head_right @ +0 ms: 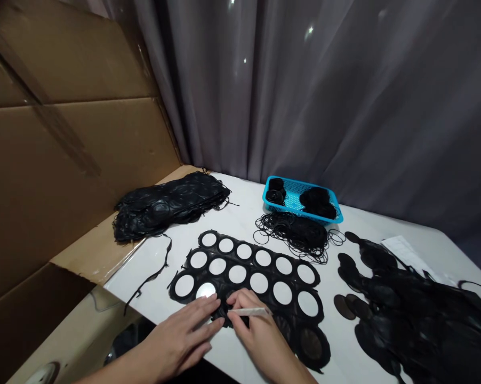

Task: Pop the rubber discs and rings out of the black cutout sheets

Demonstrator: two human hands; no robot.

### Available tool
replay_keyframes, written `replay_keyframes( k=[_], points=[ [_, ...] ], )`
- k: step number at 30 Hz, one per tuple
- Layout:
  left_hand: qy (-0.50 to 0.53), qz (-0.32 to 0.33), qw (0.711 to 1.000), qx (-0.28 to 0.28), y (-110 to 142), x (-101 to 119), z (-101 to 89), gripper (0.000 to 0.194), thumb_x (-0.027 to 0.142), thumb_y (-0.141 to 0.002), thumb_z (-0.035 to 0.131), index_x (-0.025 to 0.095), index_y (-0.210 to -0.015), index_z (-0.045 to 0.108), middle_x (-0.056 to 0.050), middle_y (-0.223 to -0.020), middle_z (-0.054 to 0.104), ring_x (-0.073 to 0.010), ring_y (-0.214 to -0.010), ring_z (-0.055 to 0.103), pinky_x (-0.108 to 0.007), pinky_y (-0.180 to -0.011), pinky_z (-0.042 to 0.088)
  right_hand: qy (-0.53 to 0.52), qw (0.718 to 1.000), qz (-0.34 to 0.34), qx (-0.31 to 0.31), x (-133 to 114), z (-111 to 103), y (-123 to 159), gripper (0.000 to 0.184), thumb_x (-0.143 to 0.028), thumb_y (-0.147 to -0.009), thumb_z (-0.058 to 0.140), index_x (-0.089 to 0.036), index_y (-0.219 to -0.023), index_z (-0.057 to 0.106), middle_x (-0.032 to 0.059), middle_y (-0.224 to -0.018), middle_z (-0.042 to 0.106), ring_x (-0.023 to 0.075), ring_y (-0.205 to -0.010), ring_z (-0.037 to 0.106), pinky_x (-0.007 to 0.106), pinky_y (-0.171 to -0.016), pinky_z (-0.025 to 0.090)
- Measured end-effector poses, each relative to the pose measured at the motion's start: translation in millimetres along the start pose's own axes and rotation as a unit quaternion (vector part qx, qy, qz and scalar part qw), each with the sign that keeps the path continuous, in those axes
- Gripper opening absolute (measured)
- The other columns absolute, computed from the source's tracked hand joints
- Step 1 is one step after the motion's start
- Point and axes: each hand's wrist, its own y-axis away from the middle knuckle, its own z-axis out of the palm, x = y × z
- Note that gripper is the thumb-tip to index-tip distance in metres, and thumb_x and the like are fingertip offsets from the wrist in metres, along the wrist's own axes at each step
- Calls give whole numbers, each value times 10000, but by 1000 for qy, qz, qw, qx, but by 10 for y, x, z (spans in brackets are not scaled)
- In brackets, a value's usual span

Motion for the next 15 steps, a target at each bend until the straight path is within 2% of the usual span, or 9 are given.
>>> replay_keyframes(
  k=[5,10,12,15],
  points=[
    [11,-4,999,-32,3,-34,-30,504,159,-911,605,189,-1404,504,-155,-1480,491,-306,-1374,474,-450,-1123,439,-2,1000,-3,-1,14,-5,-13,175,-205,-985,473,-233,-813,465,16,-1056,599,170,-999,593,279,-884,453],
    [17,-10,999,-41,-2,-8,-39,542,135,-895,612,192,-1420,490,-162,-1495,466,-311,-1391,451,-453,-1142,414,15,1000,-15,-7,20,5,-13,186,-180,-985,467,-233,-808,448,19,-1061,590,170,-985,590,282,-868,465],
    [14,-19,999,-45,-8,-6,-39,580,111,-862,630,211,-1416,494,-169,-1557,377,-336,-1423,398,-488,-1147,397,34,999,-31,-6,28,34,1,165,-162,-987,453,-234,-838,463,30,-1064,588,179,-1001,585,295,-877,472],
    [15,-33,998,-54,-24,-21,-47,651,75,-793,660,254,-1399,504,-141,-1658,128,-381,-1468,294,-549,-1156,353,78,994,-81,-6,56,106,36,133,-134,-986,419,-233,-952,501,60,-1091,595,209,-1022,574,342,-893,484]
  ],
)
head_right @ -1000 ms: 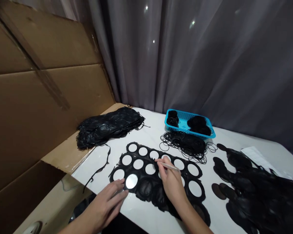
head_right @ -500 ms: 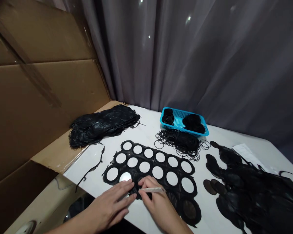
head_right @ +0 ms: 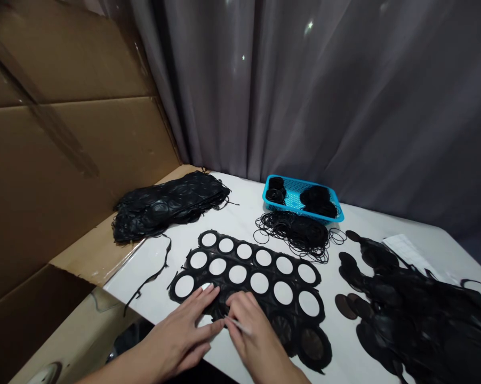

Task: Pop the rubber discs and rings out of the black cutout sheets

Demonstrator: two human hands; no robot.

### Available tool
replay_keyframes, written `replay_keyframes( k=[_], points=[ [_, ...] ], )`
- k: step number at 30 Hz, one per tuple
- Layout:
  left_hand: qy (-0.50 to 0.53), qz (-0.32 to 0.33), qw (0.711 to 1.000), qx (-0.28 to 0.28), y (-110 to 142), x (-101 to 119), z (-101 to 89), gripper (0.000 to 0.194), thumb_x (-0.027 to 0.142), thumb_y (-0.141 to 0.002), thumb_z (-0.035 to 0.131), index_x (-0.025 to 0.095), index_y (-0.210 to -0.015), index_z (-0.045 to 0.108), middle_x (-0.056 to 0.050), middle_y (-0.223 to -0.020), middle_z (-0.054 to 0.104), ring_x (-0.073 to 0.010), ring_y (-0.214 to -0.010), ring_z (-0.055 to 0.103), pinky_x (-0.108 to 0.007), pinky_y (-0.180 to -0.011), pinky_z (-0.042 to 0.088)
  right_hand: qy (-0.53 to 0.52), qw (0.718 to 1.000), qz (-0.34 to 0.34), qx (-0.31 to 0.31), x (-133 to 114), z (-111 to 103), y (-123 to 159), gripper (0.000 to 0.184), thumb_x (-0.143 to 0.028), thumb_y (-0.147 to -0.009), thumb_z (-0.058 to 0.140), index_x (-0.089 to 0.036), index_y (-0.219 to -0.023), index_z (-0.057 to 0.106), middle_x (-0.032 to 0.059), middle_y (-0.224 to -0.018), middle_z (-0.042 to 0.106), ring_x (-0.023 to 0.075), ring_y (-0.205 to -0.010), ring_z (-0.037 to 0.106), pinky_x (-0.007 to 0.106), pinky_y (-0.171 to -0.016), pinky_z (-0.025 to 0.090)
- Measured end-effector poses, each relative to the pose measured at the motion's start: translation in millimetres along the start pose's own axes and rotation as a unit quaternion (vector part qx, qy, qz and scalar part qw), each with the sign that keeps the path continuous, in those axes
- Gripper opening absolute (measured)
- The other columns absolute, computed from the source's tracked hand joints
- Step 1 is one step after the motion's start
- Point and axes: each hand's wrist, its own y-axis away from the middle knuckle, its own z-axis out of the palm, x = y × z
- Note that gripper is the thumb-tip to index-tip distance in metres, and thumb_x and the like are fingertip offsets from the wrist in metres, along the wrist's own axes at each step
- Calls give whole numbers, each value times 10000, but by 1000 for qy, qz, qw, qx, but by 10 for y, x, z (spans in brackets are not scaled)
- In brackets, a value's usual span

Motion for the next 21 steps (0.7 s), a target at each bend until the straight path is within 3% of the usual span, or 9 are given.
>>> replay_keyframes(
  k=[3,7,21],
  points=[
    [6,-1,1000,-28,-8,-20,-12,675,82,-778,667,271,-1402,494,-100,-1675,-45,-394,-1483,244,-560,-1172,314,11,1000,-21,0,8,43,29,133,-138,-987,422,-236,-1009,509,71,-1123,603,223,-1047,572,361,-905,491],
    [2,-6,999,-44,6,-34,-7,703,97,-792,668,283,-1437,459,-92,-1667,-112,-403,-1494,195,-573,-1178,290,-34,999,35,7,-13,-28,13,129,-181,-1007,434,-241,-910,496,43,-1115,604,193,-1063,587,319,-922,480],
    [17,-5,999,-44,-5,-8,-33,705,76,-773,687,268,-1421,485,-88,-1674,-44,-394,-1492,209,-561,-1191,278,-57,996,67,6,-37,-90,-40,168,-174,-986,469,-230,-829,489,26,-1076,615,174,-1048,601,283,-906,471]
  ],
)
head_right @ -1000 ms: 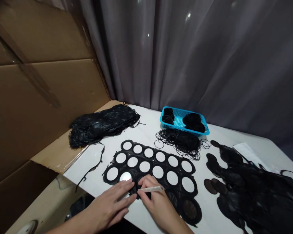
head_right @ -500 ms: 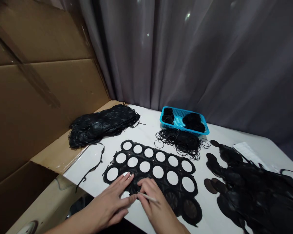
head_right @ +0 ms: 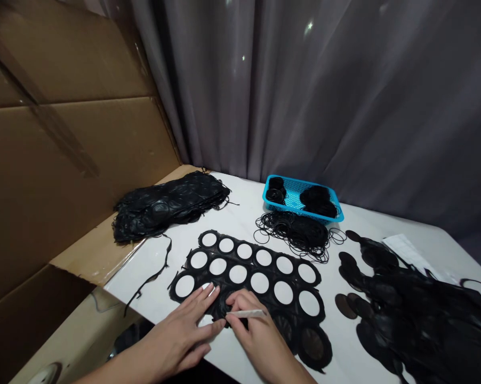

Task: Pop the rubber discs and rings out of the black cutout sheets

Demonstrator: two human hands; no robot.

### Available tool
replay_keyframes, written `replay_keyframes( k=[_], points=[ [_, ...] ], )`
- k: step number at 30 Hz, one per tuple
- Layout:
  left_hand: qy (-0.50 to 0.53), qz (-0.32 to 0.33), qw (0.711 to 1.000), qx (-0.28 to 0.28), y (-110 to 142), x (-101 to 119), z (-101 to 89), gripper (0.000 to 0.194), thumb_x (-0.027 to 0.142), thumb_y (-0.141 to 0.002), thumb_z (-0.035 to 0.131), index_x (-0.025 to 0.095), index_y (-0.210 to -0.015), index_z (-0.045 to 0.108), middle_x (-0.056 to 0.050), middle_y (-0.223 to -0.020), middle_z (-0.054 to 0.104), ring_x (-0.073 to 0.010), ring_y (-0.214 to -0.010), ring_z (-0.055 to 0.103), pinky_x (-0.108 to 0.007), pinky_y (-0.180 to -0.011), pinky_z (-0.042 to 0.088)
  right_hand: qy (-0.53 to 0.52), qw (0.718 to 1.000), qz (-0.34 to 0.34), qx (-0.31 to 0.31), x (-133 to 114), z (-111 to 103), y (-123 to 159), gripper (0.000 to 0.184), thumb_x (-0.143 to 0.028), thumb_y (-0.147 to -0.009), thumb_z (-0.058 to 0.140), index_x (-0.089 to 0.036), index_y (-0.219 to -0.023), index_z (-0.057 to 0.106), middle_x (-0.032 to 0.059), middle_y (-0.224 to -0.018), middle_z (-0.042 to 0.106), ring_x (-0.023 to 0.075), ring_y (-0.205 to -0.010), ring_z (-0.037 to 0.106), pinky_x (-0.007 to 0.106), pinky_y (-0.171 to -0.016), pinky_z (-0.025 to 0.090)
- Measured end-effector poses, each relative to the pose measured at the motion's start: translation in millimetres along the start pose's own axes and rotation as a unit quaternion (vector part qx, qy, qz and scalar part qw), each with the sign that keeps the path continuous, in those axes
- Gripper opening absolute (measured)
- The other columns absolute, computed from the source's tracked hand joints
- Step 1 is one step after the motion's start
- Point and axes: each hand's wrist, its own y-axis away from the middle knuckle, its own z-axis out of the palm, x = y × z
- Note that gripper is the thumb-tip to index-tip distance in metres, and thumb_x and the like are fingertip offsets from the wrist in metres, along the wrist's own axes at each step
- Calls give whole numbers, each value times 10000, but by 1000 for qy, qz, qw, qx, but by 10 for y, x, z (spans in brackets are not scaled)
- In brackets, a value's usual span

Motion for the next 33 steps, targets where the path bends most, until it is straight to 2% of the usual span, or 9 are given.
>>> replay_keyframes(
  k=[5,11,14,18,21,24,26,30,33],
  points=[
    [-1,3,1000,13,-1,0,9,705,71,-773,687,258,-1422,484,-96,-1674,-25,-395,-1490,214,-558,-1192,278,43,998,-41,16,19,23,6,165,-130,-979,465,-228,-853,506,34,-1064,616,176,-1026,606,292,-896,502],
    [-11,9,1000,13,-7,-14,13,641,57,-758,667,235,-1358,529,-97,-1671,-61,-397,-1489,219,-565,-1185,290,224,957,-161,93,163,407,138,288,-4,-882,433,-196,-1044,574,143,-1210,635,279,-1114,589,405,-889,553],
    [-9,13,1000,19,-8,-11,4,648,57,-767,663,238,-1373,519,-97,-1671,-55,-404,-1486,223,-573,-1178,297,235,951,-152,130,179,441,94,333,-1,-887,383,-193,-1064,589,140,-1137,680,281,-1045,624,410,-855,563],
    [-11,13,1000,14,-10,-7,2,664,66,-788,663,263,-1399,493,-99,-1670,-62,-416,-1486,212,-589,-1165,303,101,980,-13,168,140,19,-50,231,-217,-1020,364,-214,-1023,595,80,-941,700,216,-857,665,318,-785,557],
    [-10,12,1000,9,1,-18,3,667,81,-796,674,275,-1406,487,-98,-1670,-67,-425,-1484,208,-591,-1163,302,56,967,95,228,186,-379,-38,285,-426,-1022,407,-226,-957,600,83,-978,705,214,-834,667,301,-757,540],
    [-5,12,1000,15,19,-28,-20,665,89,-806,677,280,-1414,488,-93,-1674,-33,-426,-1484,208,-589,-1167,298,50,954,130,267,283,-583,95,360,-534,-994,417,-230,-982,610,88,-1020,703,220,-855,665,292,-748,531],
    [-1,11,1000,19,16,-15,-56,624,95,-823,664,278,-1399,509,-85,-1676,38,-410,-1487,217,-579,-1171,304,48,959,127,249,313,-596,199,361,-536,-995,413,-235,-1010,612,80,-1050,694,216,-899,665,285,-771,530],
    [5,5,999,35,-94,87,-118,478,129,-864,629,240,-1325,572,-91,-1626,277,-345,-1489,262,-543,-1194,289,44,988,91,120,237,-476,327,261,-423,-1024,408,-256,-1041,607,37,-978,687,190,-877,665,265,-775,527],
    [10,37,999,20,-253,167,-100,582,168,-872,657,239,-1425,494,-122,-1604,319,-308,-1482,293,-510,-1203,279,44,996,49,55,165,-390,338,220,-332,-1033,392,-253,-1058,596,25,-926,673,180,-836,660,265,-767,521]
  ],
)
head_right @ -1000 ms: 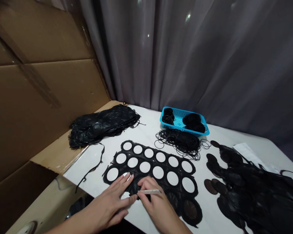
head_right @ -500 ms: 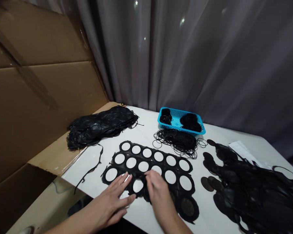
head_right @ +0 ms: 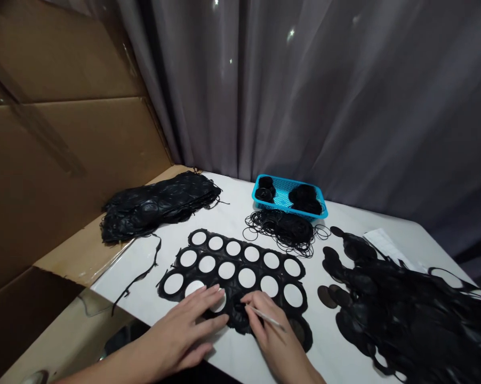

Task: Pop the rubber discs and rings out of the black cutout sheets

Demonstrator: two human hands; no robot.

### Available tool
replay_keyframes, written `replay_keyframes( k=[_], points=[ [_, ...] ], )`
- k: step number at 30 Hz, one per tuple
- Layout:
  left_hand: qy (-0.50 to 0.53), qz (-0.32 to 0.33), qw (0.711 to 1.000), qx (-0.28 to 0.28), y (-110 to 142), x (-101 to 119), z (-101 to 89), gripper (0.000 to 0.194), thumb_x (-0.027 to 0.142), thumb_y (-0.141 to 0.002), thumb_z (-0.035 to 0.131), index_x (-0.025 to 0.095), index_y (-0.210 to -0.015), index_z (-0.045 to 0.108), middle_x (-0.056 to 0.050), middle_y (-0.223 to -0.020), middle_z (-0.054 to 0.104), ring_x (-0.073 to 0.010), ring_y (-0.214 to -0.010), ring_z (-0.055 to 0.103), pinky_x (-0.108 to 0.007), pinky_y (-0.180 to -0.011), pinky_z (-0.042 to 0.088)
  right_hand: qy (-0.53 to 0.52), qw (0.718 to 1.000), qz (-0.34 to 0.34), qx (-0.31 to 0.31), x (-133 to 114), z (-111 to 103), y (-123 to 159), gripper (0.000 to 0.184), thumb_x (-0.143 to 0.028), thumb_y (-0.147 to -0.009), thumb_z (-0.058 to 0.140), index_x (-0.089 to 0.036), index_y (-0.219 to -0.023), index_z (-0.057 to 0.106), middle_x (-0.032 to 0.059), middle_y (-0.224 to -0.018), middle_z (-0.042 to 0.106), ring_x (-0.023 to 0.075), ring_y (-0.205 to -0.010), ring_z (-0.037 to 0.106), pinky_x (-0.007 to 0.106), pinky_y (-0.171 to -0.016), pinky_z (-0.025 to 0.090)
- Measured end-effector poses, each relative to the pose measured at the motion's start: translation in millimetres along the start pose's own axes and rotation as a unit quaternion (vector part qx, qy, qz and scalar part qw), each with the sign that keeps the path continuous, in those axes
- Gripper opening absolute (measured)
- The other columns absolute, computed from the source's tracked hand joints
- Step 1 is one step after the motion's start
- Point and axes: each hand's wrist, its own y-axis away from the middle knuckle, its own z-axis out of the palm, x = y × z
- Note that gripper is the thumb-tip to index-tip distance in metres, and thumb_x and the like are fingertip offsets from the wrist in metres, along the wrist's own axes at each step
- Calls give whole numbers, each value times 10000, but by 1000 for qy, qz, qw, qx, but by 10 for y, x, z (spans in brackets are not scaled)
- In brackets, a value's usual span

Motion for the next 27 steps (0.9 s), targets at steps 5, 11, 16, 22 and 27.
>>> replay_keyframes(
  k=[5,11,16,22,27],
  points=[
    [6,47,998,-34,-136,-33,104,706,311,-882,726,280,-1509,402,-128,-1639,216,-319,-1492,254,-501,-1213,237,-7,998,-42,-37,-9,41,-18,170,-236,-1013,418,-235,-953,576,37,-1053,639,174,-973,637,271,-873,497],
    [10,50,998,-45,-96,-79,126,668,316,-893,721,292,-1494,431,-109,-1653,145,-324,-1493,241,-477,-1219,230,-15,999,-34,-38,8,43,-15,149,-220,-990,448,-232,-914,576,40,-1095,618,183,-992,629,285,-895,501],
    [15,49,998,-33,-99,-78,138,651,304,-883,725,299,-1475,455,-84,-1660,132,-325,-1493,246,-475,-1225,220,-12,998,-33,-45,6,55,-20,141,-206,-982,453,-230,-893,560,38,-1096,608,182,-985,624,287,-891,498],
    [7,50,998,-41,-88,-88,137,656,300,-888,720,290,-1482,441,-101,-1661,101,-319,-1499,231,-473,-1224,220,-4,998,-36,-52,12,55,-14,125,-186,-985,449,-238,-929,548,29,-1118,592,173,-1026,612,281,-913,489],
    [13,52,998,-30,-90,-79,122,642,299,-895,711,305,-1480,448,-78,-1663,96,-320,-1495,245,-466,-1221,236,8,997,-58,-44,6,87,19,132,-185,-991,442,-247,-993,559,39,-1119,591,173,-1024,621,277,-907,511]
  ],
)
